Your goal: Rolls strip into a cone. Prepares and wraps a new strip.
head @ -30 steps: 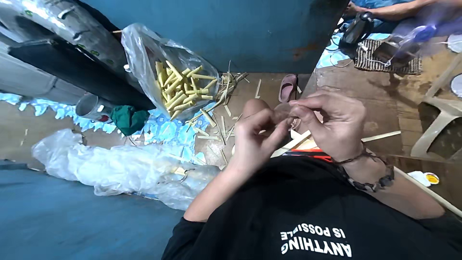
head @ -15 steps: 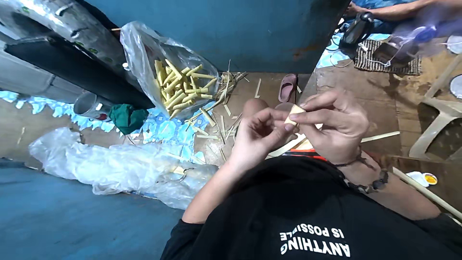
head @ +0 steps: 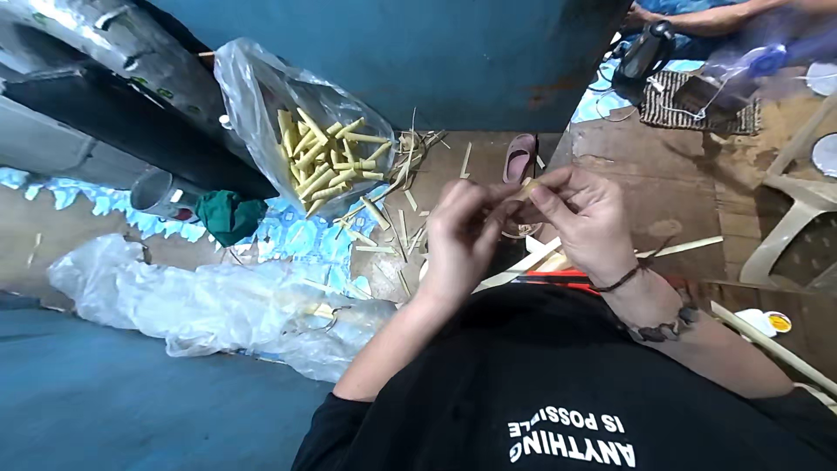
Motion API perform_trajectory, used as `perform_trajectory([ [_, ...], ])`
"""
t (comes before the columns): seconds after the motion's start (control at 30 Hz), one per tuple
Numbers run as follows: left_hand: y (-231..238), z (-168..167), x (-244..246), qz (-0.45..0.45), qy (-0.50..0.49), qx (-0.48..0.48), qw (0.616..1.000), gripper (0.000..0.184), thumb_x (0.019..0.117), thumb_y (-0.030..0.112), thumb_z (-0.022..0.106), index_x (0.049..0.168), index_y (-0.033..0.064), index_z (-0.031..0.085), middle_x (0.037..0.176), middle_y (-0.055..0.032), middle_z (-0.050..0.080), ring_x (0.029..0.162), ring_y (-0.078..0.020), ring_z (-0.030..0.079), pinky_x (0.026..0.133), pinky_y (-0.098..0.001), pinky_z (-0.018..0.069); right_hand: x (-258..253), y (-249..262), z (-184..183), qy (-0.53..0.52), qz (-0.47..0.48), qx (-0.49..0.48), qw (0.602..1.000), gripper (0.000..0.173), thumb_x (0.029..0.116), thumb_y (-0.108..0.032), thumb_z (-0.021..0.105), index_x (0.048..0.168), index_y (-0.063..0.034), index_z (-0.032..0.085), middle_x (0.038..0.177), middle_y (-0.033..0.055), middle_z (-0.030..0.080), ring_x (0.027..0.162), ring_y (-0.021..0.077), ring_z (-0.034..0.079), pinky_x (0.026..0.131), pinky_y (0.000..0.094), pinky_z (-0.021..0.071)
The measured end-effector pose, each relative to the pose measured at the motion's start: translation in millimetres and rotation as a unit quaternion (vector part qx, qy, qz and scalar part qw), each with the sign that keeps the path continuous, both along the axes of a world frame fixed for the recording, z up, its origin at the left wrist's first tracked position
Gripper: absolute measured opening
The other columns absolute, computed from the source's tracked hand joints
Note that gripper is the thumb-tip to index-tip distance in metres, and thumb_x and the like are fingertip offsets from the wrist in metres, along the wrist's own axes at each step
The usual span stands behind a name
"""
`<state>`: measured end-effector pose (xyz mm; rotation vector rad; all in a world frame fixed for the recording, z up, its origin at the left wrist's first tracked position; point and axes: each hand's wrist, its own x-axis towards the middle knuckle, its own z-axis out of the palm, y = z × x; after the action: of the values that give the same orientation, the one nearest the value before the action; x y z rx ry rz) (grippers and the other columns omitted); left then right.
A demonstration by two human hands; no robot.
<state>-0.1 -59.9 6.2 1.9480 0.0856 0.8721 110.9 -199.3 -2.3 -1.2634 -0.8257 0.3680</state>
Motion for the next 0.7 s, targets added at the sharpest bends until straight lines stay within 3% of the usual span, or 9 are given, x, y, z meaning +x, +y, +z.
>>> perform_trajectory([
  [0.07, -2, -12, 5, 0.050, -0.002, 0.147, 0.988, 0.013, 0.0923, -0.003, 0.067, 0.103, -0.0021, 0.075, 0.088, -0.0111, 0.060, 0.079, -0.0143, 0.059, 0.070, -0.0227, 0.0522, 0, 2, -5, 0.022, -0.018, -0.047, 0.998, 0.008, 0.1018, -0.007, 0.062, 0.108, -0.0051, 0.068, 0.091, 0.0025, 0.073, 0.077, 0.0112, 0.074, 0.070, 0.0291, 0.0656],
  [0.13, -1, -21, 5, 0.053, 0.022, 0.211, 0.976, 0.019, 0.0940, -0.006, 0.063, 0.108, -0.0014, 0.075, 0.094, -0.0138, 0.062, 0.087, -0.0181, 0.063, 0.079, -0.0254, 0.0551, 1, -1, -11, 0.022, -0.017, -0.074, 0.997, 0.011, 0.1036, -0.014, 0.061, 0.109, -0.0069, 0.068, 0.091, 0.0021, 0.072, 0.076, 0.0092, 0.072, 0.068, 0.0266, 0.0637],
  [0.27, -3, -33, 5, 0.009, 0.049, 0.226, 0.973, 0.027, 0.0966, -0.001, 0.063, 0.122, -0.0013, 0.071, 0.131, -0.0240, 0.062, 0.123, -0.0317, 0.062, 0.105, -0.0402, 0.0525, 4, -13, -22, 0.035, 0.012, -0.018, 0.999, 0.018, 0.0924, -0.004, 0.074, 0.108, -0.0069, 0.064, 0.090, 0.0047, 0.067, 0.072, 0.0107, 0.067, 0.062, 0.0247, 0.0604],
  [0.37, -5, -31, 4, -0.024, 0.076, 0.150, 0.985, 0.036, 0.1011, 0.008, 0.060, 0.135, -0.0030, 0.063, 0.143, -0.0208, 0.058, 0.128, -0.0267, 0.061, 0.107, -0.0377, 0.0513, 6, -10, -21, 0.043, -0.005, 0.003, 0.999, 0.011, 0.0968, -0.008, 0.070, 0.107, -0.0079, 0.065, 0.090, 0.0034, 0.069, 0.073, 0.0108, 0.070, 0.065, 0.0262, 0.0622],
  [0.4, -2, -28, 3, -0.033, 0.076, 0.067, 0.994, 0.033, 0.1025, 0.007, 0.058, 0.134, -0.0026, 0.065, 0.138, -0.0157, 0.063, 0.122, -0.0190, 0.065, 0.102, -0.0324, 0.0542, 6, -8, -20, 0.031, -0.007, 0.003, 0.999, 0.011, 0.0980, -0.008, 0.068, 0.108, -0.0071, 0.065, 0.091, 0.0036, 0.070, 0.073, 0.0112, 0.071, 0.066, 0.0272, 0.0633],
  [0.47, 6, -20, 6, -0.040, 0.070, -0.118, 0.990, 0.019, 0.1001, 0.007, 0.064, 0.114, -0.0015, 0.074, 0.103, -0.0067, 0.076, 0.089, -0.0094, 0.073, 0.082, -0.0276, 0.0621, 4, 0, -15, -0.035, -0.029, -0.005, 0.999, 0.011, 0.0992, -0.007, 0.066, 0.110, -0.0051, 0.065, 0.094, 0.0019, 0.072, 0.076, 0.0091, 0.073, 0.069, 0.0261, 0.0644],
  [0.53, 20, -14, 9, -0.078, 0.117, -0.237, 0.961, 0.011, 0.0940, 0.012, 0.072, 0.096, 0.0014, 0.076, 0.084, -0.0042, 0.071, 0.072, -0.0105, 0.068, 0.069, -0.0283, 0.0604, 2, 7, -8, -0.176, -0.085, -0.011, 0.981, 0.010, 0.0973, -0.003, 0.067, 0.106, 0.0011, 0.067, 0.096, 0.0034, 0.072, 0.080, 0.0064, 0.071, 0.072, 0.0227, 0.0633],
  [0.6, 29, -10, 9, -0.106, 0.156, -0.284, 0.940, 0.008, 0.0888, 0.011, 0.075, 0.086, 0.0044, 0.072, 0.082, -0.0031, 0.069, 0.070, -0.0099, 0.067, 0.067, -0.0278, 0.0593, 4, 8, -9, -0.364, -0.122, 0.007, 0.923, 0.011, 0.0951, 0.000, 0.067, 0.101, 0.0060, 0.073, 0.094, 0.0119, 0.074, 0.085, 0.0120, 0.071, 0.077, 0.0243, 0.0598],
  [0.7, 24, -3, 3, -0.086, 0.161, -0.279, 0.943, 0.003, 0.0888, 0.003, 0.073, 0.091, 0.0020, 0.071, 0.090, -0.0037, 0.066, 0.073, -0.0089, 0.066, 0.068, -0.0257, 0.0600, 12, 1, -15, -0.549, -0.083, 0.008, 0.832, 0.016, 0.0960, 0.001, 0.062, 0.107, 0.0048, 0.074, 0.105, 0.0214, 0.074, 0.098, 0.0257, 0.074, 0.086, 0.0313, 0.0596],
])
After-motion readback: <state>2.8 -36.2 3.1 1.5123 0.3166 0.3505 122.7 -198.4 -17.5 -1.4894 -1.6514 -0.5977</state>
